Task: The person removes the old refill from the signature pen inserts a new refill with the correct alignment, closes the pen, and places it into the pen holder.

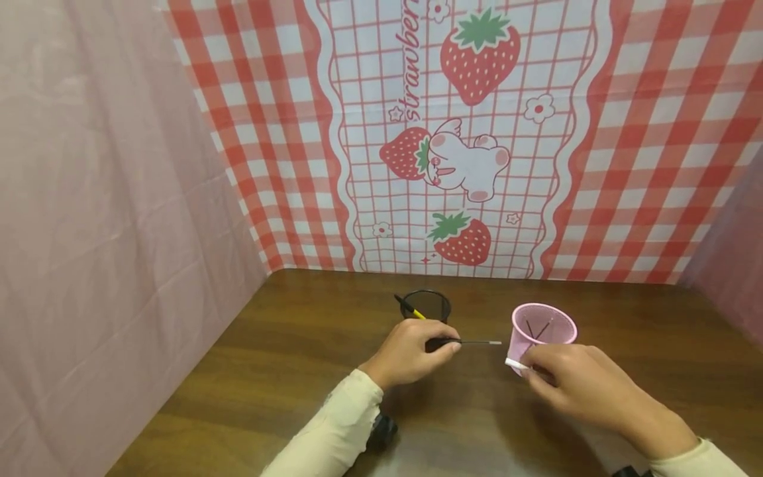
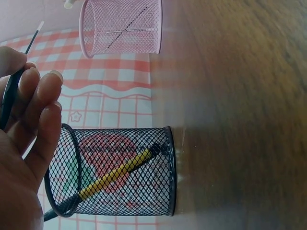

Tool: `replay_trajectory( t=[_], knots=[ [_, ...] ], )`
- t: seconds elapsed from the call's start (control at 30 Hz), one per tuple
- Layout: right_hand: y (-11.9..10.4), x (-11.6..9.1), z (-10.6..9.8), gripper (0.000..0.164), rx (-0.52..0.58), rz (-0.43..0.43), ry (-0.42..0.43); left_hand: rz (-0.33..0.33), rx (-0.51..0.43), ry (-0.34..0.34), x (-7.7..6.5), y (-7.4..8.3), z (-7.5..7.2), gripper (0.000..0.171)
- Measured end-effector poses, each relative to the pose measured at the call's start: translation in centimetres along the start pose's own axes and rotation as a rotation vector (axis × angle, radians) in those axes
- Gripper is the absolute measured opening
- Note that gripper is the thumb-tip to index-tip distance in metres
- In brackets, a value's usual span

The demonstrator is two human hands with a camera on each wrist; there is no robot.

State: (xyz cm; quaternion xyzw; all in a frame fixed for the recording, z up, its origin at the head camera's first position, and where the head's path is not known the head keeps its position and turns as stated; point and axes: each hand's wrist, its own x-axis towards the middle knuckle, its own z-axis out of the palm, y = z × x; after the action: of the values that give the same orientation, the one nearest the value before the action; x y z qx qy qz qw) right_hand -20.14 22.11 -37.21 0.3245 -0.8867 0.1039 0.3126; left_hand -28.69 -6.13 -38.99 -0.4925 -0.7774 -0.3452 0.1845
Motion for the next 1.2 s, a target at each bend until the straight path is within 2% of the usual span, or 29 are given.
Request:
replay_trajectory(
  t=[0.23, 0.47, 0.7, 0.93, 1.2],
  knots=[
    [0.0, -0.4, 0.4, 0.035, 0.0, 0.037, -0.106, 0.011, 0.002, 0.011, 0.1, 0.0, 0.0, 0.017],
    [0.3, -0.6, 0.7, 0.028, 0.025, 0.059, -0.212, 0.008, 0.003, 0.014, 0.3, 0.0, 0.0, 0.016],
    [0.0, -0.8, 1.2, 0.026, 0.035, 0.055, -0.242, 0.0, -0.011, -0.001, -0.1, 0.1, -0.3, 0.018],
    [-0.2, -0.6, 1.7, 0.024, 0.05, 0.084, -0.309, -0.033, -0.018, -0.004, -0.6, 0.0, -0.8, 0.018],
    [0.0, -1.0, 1.2, 0.029, 0.01, 0.094, -0.302, -0.02, -0.027, -0.008, -0.2, 0.2, -0.5, 0.019]
  ],
)
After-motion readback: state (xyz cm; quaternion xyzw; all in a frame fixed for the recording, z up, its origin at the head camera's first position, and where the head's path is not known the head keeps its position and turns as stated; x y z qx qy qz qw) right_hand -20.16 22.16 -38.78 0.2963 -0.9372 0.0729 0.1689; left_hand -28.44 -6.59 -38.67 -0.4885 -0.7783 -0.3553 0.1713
